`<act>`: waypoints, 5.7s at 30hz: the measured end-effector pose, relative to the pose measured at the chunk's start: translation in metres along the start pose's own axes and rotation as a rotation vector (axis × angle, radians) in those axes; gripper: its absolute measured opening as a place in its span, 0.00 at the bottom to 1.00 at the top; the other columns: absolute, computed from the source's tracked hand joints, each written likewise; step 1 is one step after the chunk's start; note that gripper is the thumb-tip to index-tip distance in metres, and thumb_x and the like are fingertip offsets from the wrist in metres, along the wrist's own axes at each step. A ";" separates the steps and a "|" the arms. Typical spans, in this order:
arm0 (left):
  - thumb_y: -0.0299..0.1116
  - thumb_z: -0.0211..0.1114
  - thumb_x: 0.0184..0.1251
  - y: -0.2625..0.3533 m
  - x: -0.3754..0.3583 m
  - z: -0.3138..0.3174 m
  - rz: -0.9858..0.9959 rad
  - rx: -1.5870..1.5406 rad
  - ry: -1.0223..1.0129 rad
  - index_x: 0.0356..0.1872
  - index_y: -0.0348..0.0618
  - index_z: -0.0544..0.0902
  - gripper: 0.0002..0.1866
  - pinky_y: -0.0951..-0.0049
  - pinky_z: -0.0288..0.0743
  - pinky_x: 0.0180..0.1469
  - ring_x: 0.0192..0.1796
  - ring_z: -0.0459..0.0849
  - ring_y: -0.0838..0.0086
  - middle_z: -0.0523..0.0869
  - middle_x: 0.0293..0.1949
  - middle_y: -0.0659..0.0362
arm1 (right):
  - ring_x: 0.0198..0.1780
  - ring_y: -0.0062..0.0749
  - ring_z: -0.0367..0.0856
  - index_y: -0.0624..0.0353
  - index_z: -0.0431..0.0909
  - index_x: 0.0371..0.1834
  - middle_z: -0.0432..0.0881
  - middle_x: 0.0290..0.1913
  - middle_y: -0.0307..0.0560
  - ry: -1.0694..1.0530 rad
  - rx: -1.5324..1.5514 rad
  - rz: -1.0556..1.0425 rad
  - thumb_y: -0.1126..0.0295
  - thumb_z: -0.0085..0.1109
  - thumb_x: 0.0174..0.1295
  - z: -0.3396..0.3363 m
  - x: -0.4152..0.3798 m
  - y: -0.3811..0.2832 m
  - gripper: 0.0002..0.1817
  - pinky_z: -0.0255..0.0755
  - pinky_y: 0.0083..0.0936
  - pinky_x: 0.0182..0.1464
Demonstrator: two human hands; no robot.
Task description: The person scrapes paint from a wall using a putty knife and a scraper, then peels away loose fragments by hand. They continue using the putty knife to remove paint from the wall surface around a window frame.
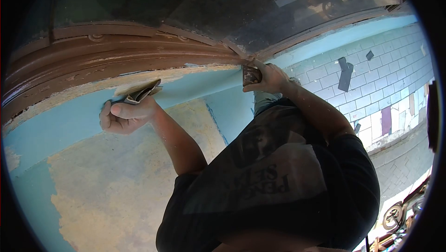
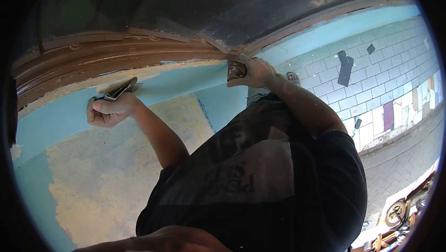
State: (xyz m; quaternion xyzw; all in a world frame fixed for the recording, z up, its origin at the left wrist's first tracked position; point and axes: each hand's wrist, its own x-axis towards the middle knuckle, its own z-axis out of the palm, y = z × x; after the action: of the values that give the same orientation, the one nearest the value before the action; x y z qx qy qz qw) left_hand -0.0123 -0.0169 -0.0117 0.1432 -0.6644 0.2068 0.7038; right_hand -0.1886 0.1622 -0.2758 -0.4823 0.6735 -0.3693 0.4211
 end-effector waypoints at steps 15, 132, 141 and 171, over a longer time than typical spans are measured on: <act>0.51 0.63 0.77 0.001 0.000 0.001 -0.009 -0.020 0.038 0.38 0.39 0.79 0.21 0.74 0.72 0.38 0.35 0.78 0.74 0.77 0.34 0.60 | 0.52 0.52 0.89 0.54 0.79 0.62 0.90 0.46 0.55 -0.045 0.038 0.017 0.29 0.77 0.44 -0.001 -0.001 -0.009 0.49 0.80 0.43 0.58; 0.51 0.59 0.78 0.000 -0.001 -0.002 -0.029 -0.011 -0.008 0.40 0.39 0.78 0.22 0.70 0.69 0.40 0.38 0.77 0.73 0.75 0.35 0.59 | 0.54 0.39 0.89 0.57 0.79 0.66 0.91 0.48 0.46 -0.047 0.124 0.093 0.35 0.79 0.47 -0.002 0.001 -0.002 0.48 0.79 0.34 0.59; 0.51 0.57 0.78 0.000 -0.001 -0.004 -0.053 0.000 -0.022 0.41 0.39 0.78 0.21 0.72 0.68 0.40 0.39 0.77 0.73 0.75 0.36 0.60 | 0.55 0.32 0.89 0.63 0.80 0.64 0.91 0.49 0.48 0.038 0.263 0.012 0.43 0.79 0.56 0.020 0.013 0.026 0.41 0.78 0.31 0.61; 0.49 0.63 0.77 0.003 0.002 0.001 -0.056 -0.022 0.010 0.36 0.41 0.76 0.19 0.75 0.69 0.35 0.34 0.74 0.77 0.75 0.33 0.63 | 0.52 0.39 0.90 0.60 0.75 0.70 0.91 0.48 0.50 -0.022 0.263 0.123 0.39 0.80 0.51 0.011 0.008 0.015 0.48 0.80 0.33 0.57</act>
State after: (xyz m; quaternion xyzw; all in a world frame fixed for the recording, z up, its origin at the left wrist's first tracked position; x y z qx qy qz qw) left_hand -0.0148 -0.0150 -0.0102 0.1528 -0.6590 0.1802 0.7141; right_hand -0.1854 0.1579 -0.2953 -0.3848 0.6429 -0.4226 0.5099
